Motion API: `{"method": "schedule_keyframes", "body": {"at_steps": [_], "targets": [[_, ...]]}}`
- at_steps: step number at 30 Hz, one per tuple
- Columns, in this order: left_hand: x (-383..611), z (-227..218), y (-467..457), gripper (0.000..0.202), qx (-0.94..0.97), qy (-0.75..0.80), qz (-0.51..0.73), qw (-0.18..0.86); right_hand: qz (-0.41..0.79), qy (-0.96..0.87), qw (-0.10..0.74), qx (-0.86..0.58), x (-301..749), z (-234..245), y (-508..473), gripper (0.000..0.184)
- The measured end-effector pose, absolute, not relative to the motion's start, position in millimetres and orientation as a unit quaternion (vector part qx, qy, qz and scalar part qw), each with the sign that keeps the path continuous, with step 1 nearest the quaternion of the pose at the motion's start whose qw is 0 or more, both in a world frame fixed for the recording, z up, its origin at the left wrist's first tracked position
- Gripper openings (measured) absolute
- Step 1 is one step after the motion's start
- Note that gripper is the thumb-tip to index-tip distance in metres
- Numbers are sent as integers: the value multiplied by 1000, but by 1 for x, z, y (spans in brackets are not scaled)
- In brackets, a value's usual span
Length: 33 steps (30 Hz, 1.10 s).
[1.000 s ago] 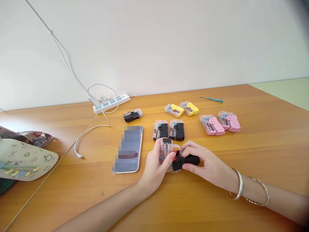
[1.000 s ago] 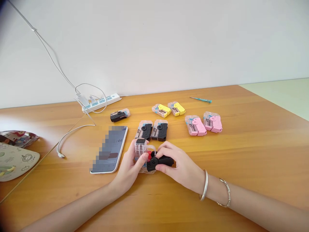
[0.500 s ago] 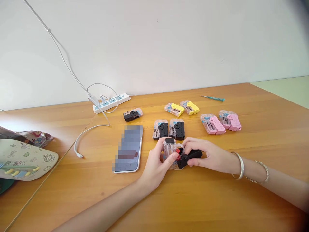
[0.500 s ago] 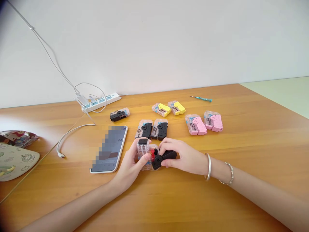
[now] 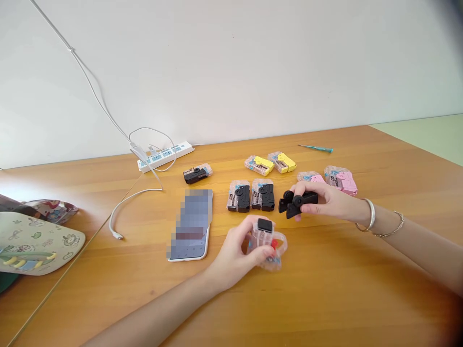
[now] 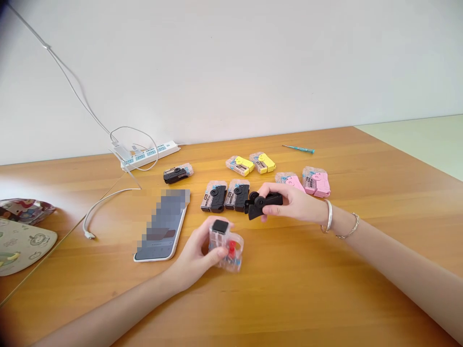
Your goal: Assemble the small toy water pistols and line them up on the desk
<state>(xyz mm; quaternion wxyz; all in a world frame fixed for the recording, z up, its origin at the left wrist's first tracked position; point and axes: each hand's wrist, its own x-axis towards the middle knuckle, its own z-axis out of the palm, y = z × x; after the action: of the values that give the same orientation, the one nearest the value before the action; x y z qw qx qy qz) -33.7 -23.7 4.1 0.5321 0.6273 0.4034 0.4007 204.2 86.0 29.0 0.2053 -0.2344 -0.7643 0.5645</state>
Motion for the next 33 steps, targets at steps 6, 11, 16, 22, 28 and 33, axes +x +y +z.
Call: {"method": "schedule_keyframes", "body": {"at_steps": [6, 11, 16, 22, 28, 33], "targets": [[-28, 14, -26, 41, 698, 439, 266, 500, 539, -771, 205, -270, 194, 31, 75, 24], [-26, 16, -23, 34, 786, 440, 256, 350, 492, -798, 209, -278, 188, 35, 64, 19], [-26, 13, -23, 34, 786, 460, 274, 310, 472, -798, 233, -293, 184, 37, 58, 19], [-29, 6, -25, 34, 706, 504, 413, 277, 442, -785, 281, -332, 169, 29, 39, 24], [-29, 9, -23, 8, 752, 459, 386, 274, 396, -821, 251, -325, 162, 29, 21, 23], [-32, 10, -18, 15, 693, 462, 413, 368, 391, -833, 258, -294, 163, 37, 19, 27]]}}
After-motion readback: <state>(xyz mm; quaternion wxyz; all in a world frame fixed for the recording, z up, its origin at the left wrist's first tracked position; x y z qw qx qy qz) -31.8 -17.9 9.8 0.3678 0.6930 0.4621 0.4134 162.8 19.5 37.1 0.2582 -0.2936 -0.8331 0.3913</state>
